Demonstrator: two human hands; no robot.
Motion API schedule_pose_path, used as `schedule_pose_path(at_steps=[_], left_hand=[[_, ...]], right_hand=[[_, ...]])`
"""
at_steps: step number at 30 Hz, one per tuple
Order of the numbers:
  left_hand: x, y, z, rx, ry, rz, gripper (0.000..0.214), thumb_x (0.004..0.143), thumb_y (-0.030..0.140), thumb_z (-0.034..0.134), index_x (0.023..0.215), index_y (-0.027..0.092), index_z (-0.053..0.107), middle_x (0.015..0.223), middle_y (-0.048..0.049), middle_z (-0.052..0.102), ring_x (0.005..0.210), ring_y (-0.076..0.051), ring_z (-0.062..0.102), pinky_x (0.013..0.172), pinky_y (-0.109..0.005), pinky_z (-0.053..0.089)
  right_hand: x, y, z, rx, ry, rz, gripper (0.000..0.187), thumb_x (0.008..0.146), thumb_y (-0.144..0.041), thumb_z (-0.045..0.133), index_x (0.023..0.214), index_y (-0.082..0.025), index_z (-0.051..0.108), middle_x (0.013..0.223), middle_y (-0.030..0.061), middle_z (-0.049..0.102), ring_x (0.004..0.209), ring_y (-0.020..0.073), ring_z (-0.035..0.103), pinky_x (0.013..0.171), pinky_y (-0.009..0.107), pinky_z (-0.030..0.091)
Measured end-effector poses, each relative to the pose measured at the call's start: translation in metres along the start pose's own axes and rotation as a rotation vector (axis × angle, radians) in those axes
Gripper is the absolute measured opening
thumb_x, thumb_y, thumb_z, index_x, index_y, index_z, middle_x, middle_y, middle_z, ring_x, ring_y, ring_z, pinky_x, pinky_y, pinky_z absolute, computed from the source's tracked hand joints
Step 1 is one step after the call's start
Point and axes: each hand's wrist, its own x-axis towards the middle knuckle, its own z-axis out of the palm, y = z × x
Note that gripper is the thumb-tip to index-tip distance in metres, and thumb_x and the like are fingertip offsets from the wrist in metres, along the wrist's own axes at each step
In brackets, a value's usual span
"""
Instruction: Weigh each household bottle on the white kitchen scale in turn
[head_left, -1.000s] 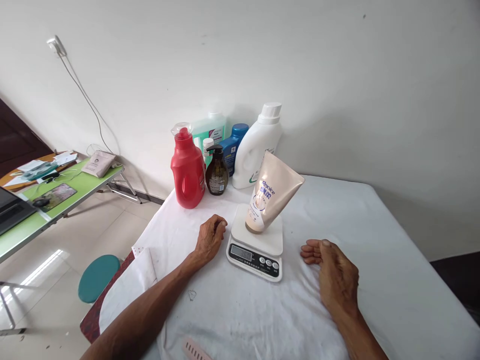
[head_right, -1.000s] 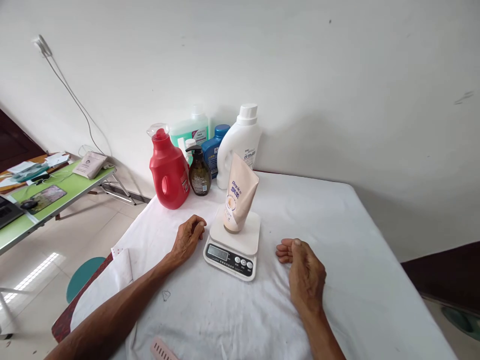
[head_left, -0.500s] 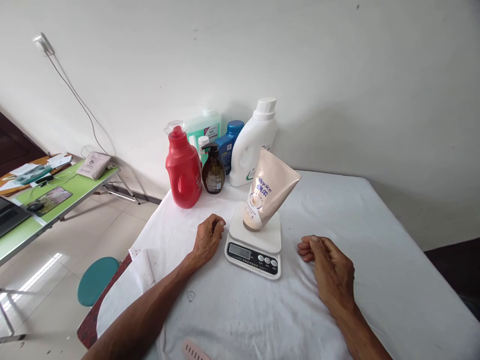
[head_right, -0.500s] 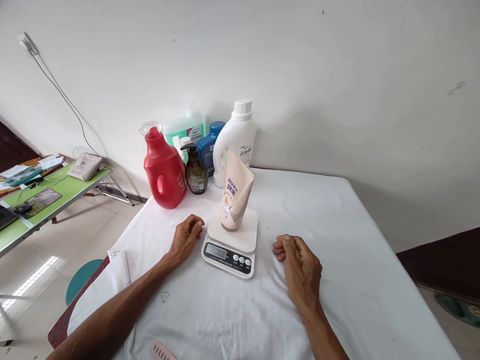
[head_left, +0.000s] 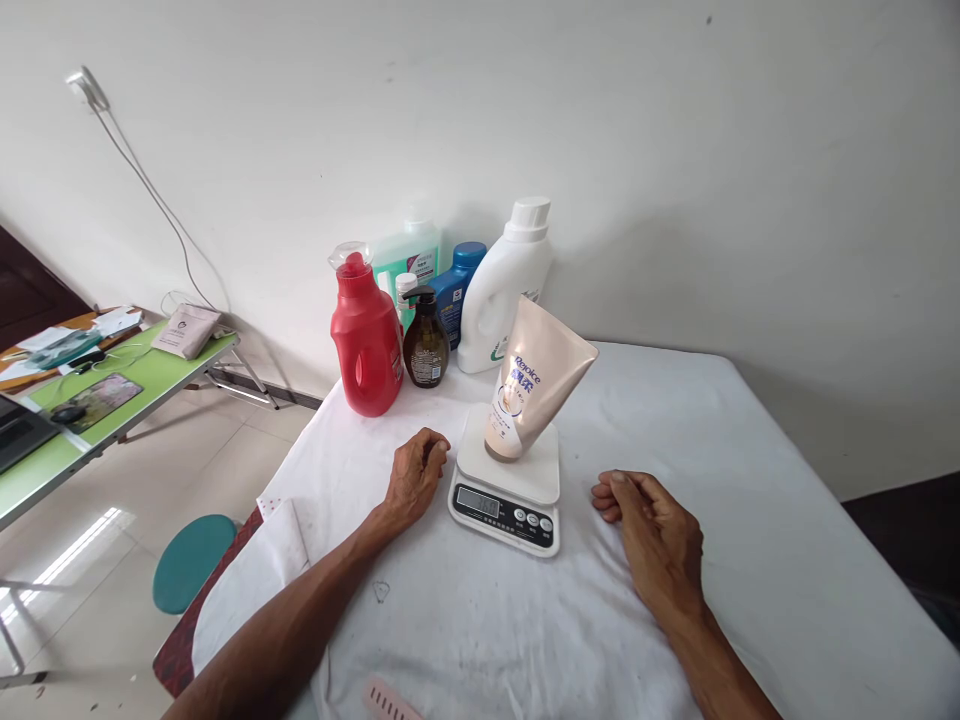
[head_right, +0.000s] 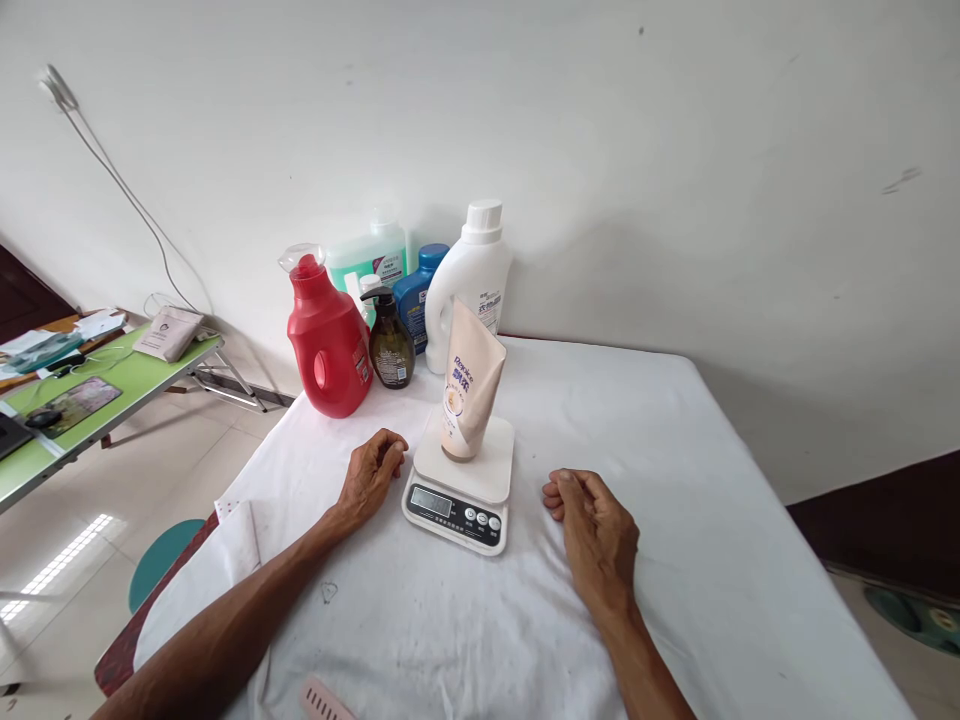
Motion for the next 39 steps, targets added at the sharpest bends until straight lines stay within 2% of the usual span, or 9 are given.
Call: schedule_pose_path(at_steps=[12,20,23,26,29,31,33,35,39], left_hand=[[0.000,0.000,0.000,0.006,-0.002,-0.002,0.023,0.097,0.037,0.048,0.089,0.019,0.060,0.072,0.0024,0.056,0.062,-0.011,0.053,0.062,-0.024,0.042],[0.000,0.002,-0.001,0.019,0.001,-0.003,0.023,0.097,0.037,0.047,0.088,0.019,0.060,0.072,0.0017,0.057,0.062,-0.011,0.054,0.063,-0.024,0.042],[0.001,0.002,-0.002,0.021,0.004,-0.002,0.023,0.097,0.037,0.047,0.089,0.019,0.060,0.071,0.0017,0.058,0.062,-0.011,0.054,0.063,-0.024,0.042],[0.002,0.000,-0.003,-0.001,0.010,0.004,0.021,0.096,0.035,0.048,0.089,0.019,0.060,0.071,0.0019,0.058,0.061,-0.011,0.054,0.063,-0.024,0.042],[0.003,-0.003,-0.002,-0.033,0.023,0.010,0.020,0.096,0.034,0.048,0.089,0.019,0.059,0.072,0.0021,0.057,0.060,-0.011,0.054,0.063,-0.024,0.043],[0.002,-0.005,-0.002,-0.043,0.034,0.013,0.020,0.096,0.033,0.048,0.089,0.019,0.060,0.071,0.0019,0.057,0.061,-0.011,0.054,0.063,-0.024,0.043],[0.002,-0.006,-0.002,-0.039,0.044,0.017,0.020,0.096,0.033,0.048,0.088,0.020,0.060,0.070,0.0016,0.057,0.061,-0.012,0.054,0.063,-0.025,0.043],[0.001,-0.008,-0.002,-0.035,0.047,0.028,0.019,0.096,0.033,0.048,0.088,0.020,0.060,0.069,0.0014,0.057,0.061,-0.012,0.053,0.063,-0.025,0.043],[0.000,-0.012,-0.001,-0.084,0.055,0.035,0.017,0.095,0.030,0.048,0.089,0.020,0.061,0.067,0.0016,0.058,0.059,-0.012,0.053,0.061,-0.025,0.043]], right_hand=[[0.001,0.001,-0.001,-0.039,-0.009,-0.018,0.042,0.084,-0.062,0.061,0.085,-0.021,0.068,0.075,0.0051,0.070,0.067,0.0198,0.062,0.067,0.034,0.054],[0.003,0.002,-0.001,0.074,-0.006,0.005,0.039,0.079,-0.060,0.070,0.085,-0.021,0.068,0.077,0.0043,0.070,0.068,0.0198,0.064,0.066,0.035,0.056],[0.001,-0.016,-0.006,0.154,-0.012,-0.001,0.043,0.076,-0.062,0.076,0.092,-0.023,0.069,0.088,0.0048,0.073,0.085,0.0253,0.070,0.079,0.042,0.060],[-0.002,-0.053,-0.008,0.132,-0.088,-0.075,0.049,0.073,-0.062,0.081,0.105,-0.027,0.070,0.105,0.0059,0.074,0.108,0.0307,0.069,0.101,0.052,0.054],[-0.004,-0.092,0.002,0.113,-0.234,-0.185,0.066,0.067,-0.056,0.087,0.124,-0.031,0.063,0.131,0.0071,0.068,0.130,0.0316,0.060,0.109,0.050,0.050],[-0.004,-0.110,0.017,0.113,-0.294,-0.260,0.075,0.065,-0.054,0.090,0.129,-0.032,0.058,0.139,0.0067,0.063,0.134,0.0310,0.056,0.109,0.048,0.050],[-0.004,-0.120,0.034,0.083,-0.280,-0.305,0.076,0.064,-0.055,0.089,0.128,-0.030,0.057,0.138,0.0073,0.064,0.129,0.0317,0.060,0.105,0.049,0.052],[-0.004,-0.125,0.050,-0.022,-0.192,-0.311,0.069,0.065,-0.061,0.086,0.119,-0.025,0.061,0.125,0.0092,0.070,0.111,0.0330,0.068,0.094,0.049,0.055],[-0.003,-0.125,0.065,-0.332,-0.023,-0.359,0.048,0.074,-0.071,0.072,0.077,-0.023,0.063,0.078,0.0113,0.073,0.073,0.0307,0.066,0.070,0.044,0.050]])
